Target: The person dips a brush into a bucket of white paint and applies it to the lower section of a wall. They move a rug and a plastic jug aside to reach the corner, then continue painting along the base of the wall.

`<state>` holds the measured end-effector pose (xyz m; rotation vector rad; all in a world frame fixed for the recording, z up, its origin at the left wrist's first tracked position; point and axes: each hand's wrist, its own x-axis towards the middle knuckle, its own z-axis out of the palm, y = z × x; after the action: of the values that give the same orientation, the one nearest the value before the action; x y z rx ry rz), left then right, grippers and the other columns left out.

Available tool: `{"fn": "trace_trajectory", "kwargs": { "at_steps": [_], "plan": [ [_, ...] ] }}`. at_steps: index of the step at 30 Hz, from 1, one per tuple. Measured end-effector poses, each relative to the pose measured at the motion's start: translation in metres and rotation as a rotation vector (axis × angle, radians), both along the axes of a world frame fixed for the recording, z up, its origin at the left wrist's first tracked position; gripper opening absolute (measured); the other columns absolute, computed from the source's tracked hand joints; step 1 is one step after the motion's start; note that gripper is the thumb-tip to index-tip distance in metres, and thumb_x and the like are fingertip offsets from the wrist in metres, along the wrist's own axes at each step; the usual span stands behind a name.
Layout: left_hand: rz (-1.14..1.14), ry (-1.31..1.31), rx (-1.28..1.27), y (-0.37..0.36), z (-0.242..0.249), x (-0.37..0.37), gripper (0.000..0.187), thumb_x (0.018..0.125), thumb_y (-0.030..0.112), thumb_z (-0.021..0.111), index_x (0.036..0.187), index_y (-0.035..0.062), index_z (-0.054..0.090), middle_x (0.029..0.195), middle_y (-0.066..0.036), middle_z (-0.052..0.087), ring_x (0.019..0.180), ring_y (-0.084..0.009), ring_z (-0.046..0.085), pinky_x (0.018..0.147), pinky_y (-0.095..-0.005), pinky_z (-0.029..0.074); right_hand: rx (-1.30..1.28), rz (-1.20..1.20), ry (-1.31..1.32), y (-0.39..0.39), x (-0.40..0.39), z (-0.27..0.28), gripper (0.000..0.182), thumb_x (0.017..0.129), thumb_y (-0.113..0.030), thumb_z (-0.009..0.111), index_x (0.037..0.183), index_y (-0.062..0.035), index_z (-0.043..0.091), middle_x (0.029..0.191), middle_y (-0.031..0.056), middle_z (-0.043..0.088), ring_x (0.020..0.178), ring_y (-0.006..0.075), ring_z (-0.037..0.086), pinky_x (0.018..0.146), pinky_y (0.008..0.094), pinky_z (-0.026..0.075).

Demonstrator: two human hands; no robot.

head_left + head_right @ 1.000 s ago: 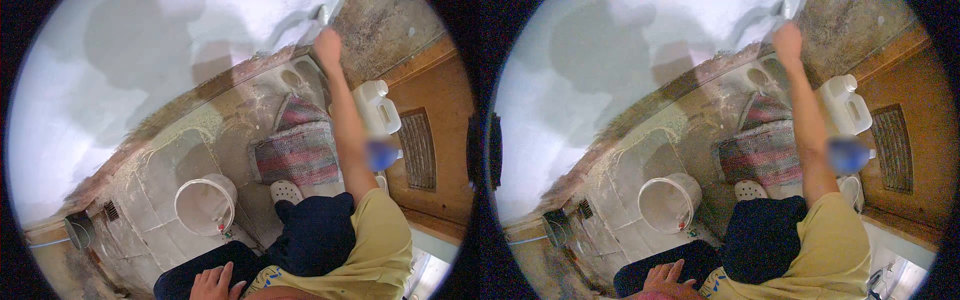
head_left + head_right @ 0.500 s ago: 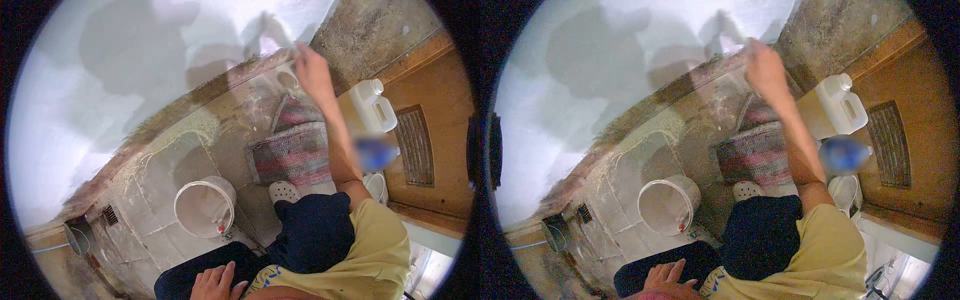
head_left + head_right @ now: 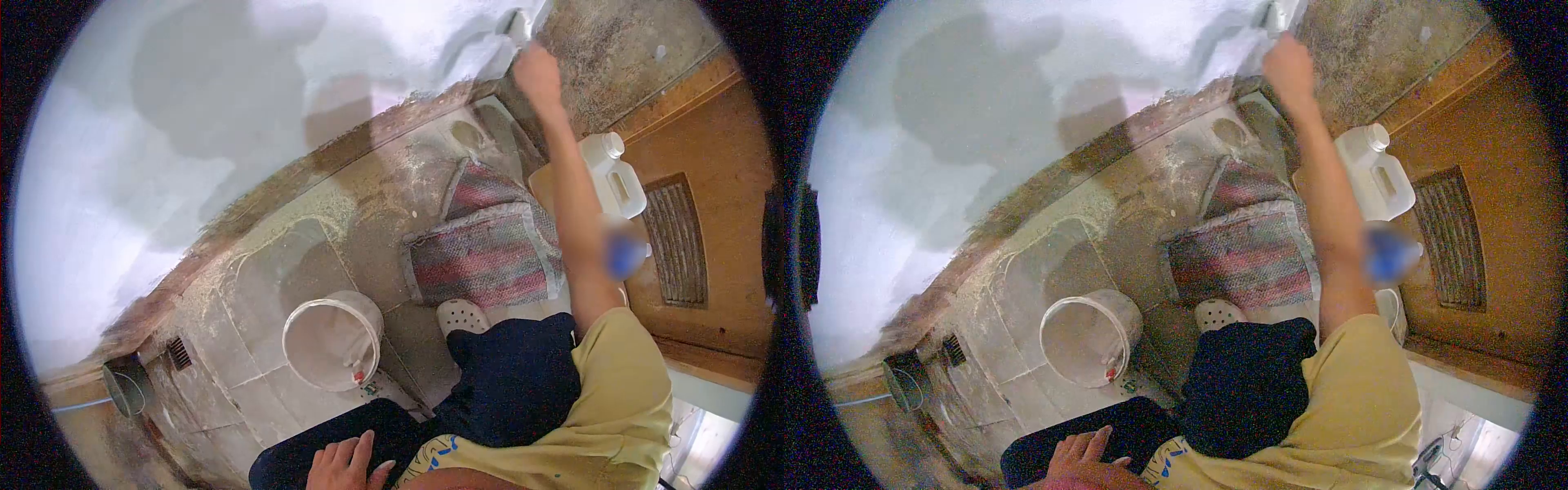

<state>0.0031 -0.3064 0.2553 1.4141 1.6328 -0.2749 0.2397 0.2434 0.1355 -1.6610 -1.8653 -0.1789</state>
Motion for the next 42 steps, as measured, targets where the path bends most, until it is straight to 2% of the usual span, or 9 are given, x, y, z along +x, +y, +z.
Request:
{"fn": "trace_trajectory", "kwargs": {
  "at_steps": [6,7,14,18,24,26,29,40,42],
  "plan": [
    [-0.043,0.028,0.071,0.003,-0.002,0.005,0.067,0.08,0.033,0.054,0.137,0.0035,0.034,0.122,-0.016,0.047,0.108,-0.0323,0.046,0.09,-0.0417,0.037,-0.14,0.345,-0.019,-0.129,-0.103,0.024,0.044,0.08,-0.003,0.046,0.121,0.0109,0.044,0.089,0.0226,0.059,0.081,0.0367,0.06,0.072,0.0426,0.05],
    [-0.049,0.03,0.068,0.007,0.0,0.006,0.067,0.08,0.033,0.054,0.137,0.0035,0.034,0.122,-0.016,0.047,0.108,-0.0323,0.046,0.09,-0.0417,0.037,0.093,0.622,-0.061,-0.161,-0.112,0.034,0.043,0.081,-0.003,0.044,0.122,0.009,0.043,0.086,0.0218,0.058,0.081,0.037,0.06,0.071,0.043,0.048],
    [-0.007,-0.019,0.075,0.008,0.004,0.008,0.067,0.08,0.032,0.055,0.136,0.0029,0.034,0.123,-0.015,0.046,0.107,-0.0318,0.046,0.09,-0.0417,0.036,-0.454,1.294,0.166,-0.258,-0.148,0.016,0.034,0.087,-0.01,0.047,0.118,0.0039,0.047,0.088,0.0202,0.057,0.081,0.0377,0.058,0.069,0.0455,0.047],
    [-0.012,-0.059,0.117,0.007,0.009,0.003,0.066,0.081,0.033,0.055,0.136,0.0026,0.035,0.123,-0.015,0.047,0.107,-0.031,0.047,0.09,-0.0419,0.036,-0.451,1.301,0.173,-0.259,-0.143,0.029,0.035,0.087,-0.011,0.049,0.12,0.0011,0.046,0.088,0.0188,0.058,0.081,0.037,0.059,0.068,0.0453,0.047],
    [-0.048,-0.113,0.101,0.013,0.015,-0.002,0.059,0.083,0.032,0.053,0.131,0.0008,0.041,0.12,-0.016,0.05,0.108,-0.0311,0.047,0.094,-0.0407,0.035,-0.516,1.476,-0.305,-0.257,-0.161,0.086,0.033,0.083,-0.008,0.053,0.115,-0.0008,0.049,0.087,0.0171,0.058,0.081,0.0356,0.061,0.066,0.0427,0.049],
    [-0.07,-0.15,0.138,0.01,0.014,0.001,0.056,0.084,0.03,0.052,0.13,-0.0001,0.042,0.119,-0.017,0.051,0.109,-0.0311,0.047,0.094,-0.0404,0.035,-0.453,1.653,-0.447,-0.267,-0.175,0.098,0.014,0.073,-0.008,0.059,0.083,0.0008,0.061,0.073,0.0185,0.063,0.072,0.0372,0.064,0.06,0.0455,0.052],
    [-0.156,-0.203,0.213,0.004,0.012,0.003,0.051,0.086,0.027,0.049,0.128,-0.0012,0.045,0.117,-0.017,0.053,0.11,-0.0305,0.048,0.095,-0.0397,0.035,-0.478,1.792,-0.736,-0.301,-0.2,0.099,0.017,0.072,-0.011,0.061,0.086,-0.0019,0.059,0.074,0.0136,0.064,0.074,0.0316,0.065,0.06,0.043,0.051],
    [-0.344,-0.341,0.31,-0.021,0.014,0.011,0.049,0.085,0.025,0.049,0.127,0.0005,0.046,0.118,-0.017,0.053,0.11,-0.0287,0.048,0.094,-0.0379,0.035,-0.252,2.043,-0.637,-0.358,-0.241,-0.022,0.006,0.071,-0.019,0.06,0.071,-0.0127,0.061,0.067,0.0106,0.063,0.068,0.0298,0.065,0.055,0.0439,0.05],
    [-0.275,-0.28,0.731,-0.026,-0.006,0.007,0.04,0.078,0.019,0.051,0.11,-0.0048,0.055,0.086,-0.009,0.055,0.082,-0.0186,0.052,0.068,-0.0292,0.038,-0.339,2.093,-0.672,-0.353,-0.251,-0.027,0.009,0.075,-0.019,0.058,0.079,-0.0121,0.062,0.073,0.0106,0.064,0.069,0.0299,0.065,0.057,0.0434,0.051]
  ]
}}
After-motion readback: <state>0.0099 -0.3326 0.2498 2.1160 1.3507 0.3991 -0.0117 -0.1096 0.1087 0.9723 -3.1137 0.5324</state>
